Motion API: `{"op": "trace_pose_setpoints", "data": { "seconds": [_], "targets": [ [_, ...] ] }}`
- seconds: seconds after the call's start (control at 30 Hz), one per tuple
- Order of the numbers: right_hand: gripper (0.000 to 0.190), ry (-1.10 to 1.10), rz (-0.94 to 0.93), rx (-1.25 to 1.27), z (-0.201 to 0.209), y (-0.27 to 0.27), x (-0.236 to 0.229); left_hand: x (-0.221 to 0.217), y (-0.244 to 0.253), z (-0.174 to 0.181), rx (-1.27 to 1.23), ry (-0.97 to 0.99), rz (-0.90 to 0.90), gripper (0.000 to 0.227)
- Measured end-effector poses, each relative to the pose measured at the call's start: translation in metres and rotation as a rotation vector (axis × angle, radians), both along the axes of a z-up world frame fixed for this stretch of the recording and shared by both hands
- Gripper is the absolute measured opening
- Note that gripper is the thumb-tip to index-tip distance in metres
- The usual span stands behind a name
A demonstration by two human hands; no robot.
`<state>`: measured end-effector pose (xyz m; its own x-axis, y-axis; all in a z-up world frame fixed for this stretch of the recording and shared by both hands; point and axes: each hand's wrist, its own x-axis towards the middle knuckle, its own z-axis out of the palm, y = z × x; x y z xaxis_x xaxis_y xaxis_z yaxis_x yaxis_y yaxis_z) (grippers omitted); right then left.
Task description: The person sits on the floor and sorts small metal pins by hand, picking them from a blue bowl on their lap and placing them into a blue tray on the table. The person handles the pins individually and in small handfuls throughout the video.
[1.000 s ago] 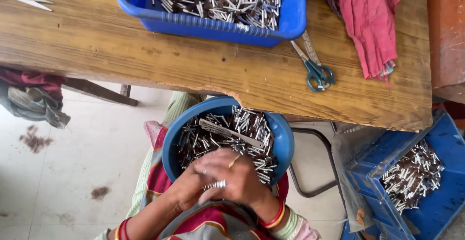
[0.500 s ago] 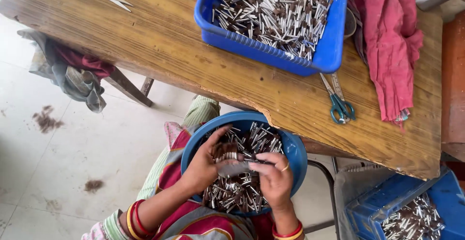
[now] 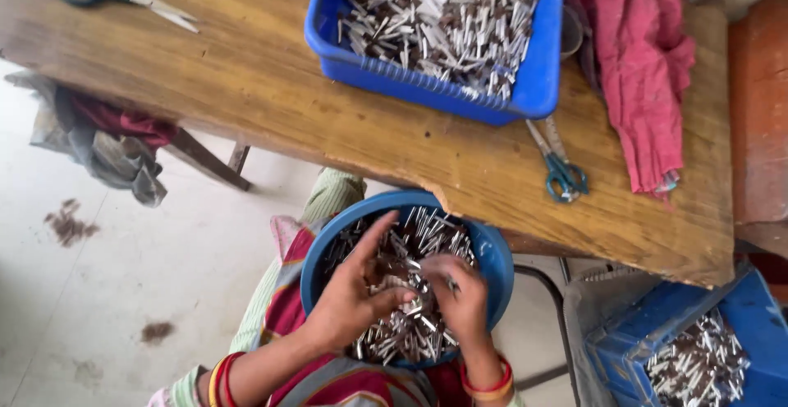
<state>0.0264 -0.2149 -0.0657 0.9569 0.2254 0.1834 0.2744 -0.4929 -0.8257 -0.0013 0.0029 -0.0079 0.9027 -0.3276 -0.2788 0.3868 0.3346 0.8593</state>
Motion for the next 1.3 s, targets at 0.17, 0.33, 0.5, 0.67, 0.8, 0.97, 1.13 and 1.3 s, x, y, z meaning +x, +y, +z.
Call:
{"op": "trace_pose_setpoints", "data": {
  "seconds": [0.17,0.33,0.5,0.67,0.8,0.97,1.13,1.3],
  "targets": [
    [0.019,-0.325,0.018,-0.091,0.023,0.011,-0.004,-0.002,-0.003,0.012,0.053,0.027,0.010,0.105],
    [0.019,-0.171,0.024,0.022,0.012,0.003,0.003,0.004,-0.006,-0.005,-0.027,-0.008,0.053,0.108],
    [0.022,-0.081,0.003,-0.250,0.010,0.003,0.003,0.000,-0.011,0.004,0.045,-0.075,0.032,0.102],
    [0.021,-0.337,0.020,-0.018,0.013,0.003,-0.003,-0.003,-0.005,-0.010,0.038,-0.160,0.046,0.094],
    [0.019,-0.070,-0.085,0.035,0.004,-0.004,0.004,0.003,-0.006,0.005,-0.073,-0.049,-0.028,0.093],
    [0.019,-0.407,0.013,-0.016,0.020,0.001,-0.003,0.001,-0.008,0.015,-0.003,-0.034,0.008,0.099],
    [0.021,-0.055,-0.035,-0.027,0.014,-0.005,0.000,0.007,-0.012,0.011,0.009,-0.048,-0.005,0.103],
    [0.023,-0.436,0.000,-0.142,0.023,-0.004,0.000,0.003,-0.012,0.027,0.137,-0.028,-0.002,0.105]
  ]
}}
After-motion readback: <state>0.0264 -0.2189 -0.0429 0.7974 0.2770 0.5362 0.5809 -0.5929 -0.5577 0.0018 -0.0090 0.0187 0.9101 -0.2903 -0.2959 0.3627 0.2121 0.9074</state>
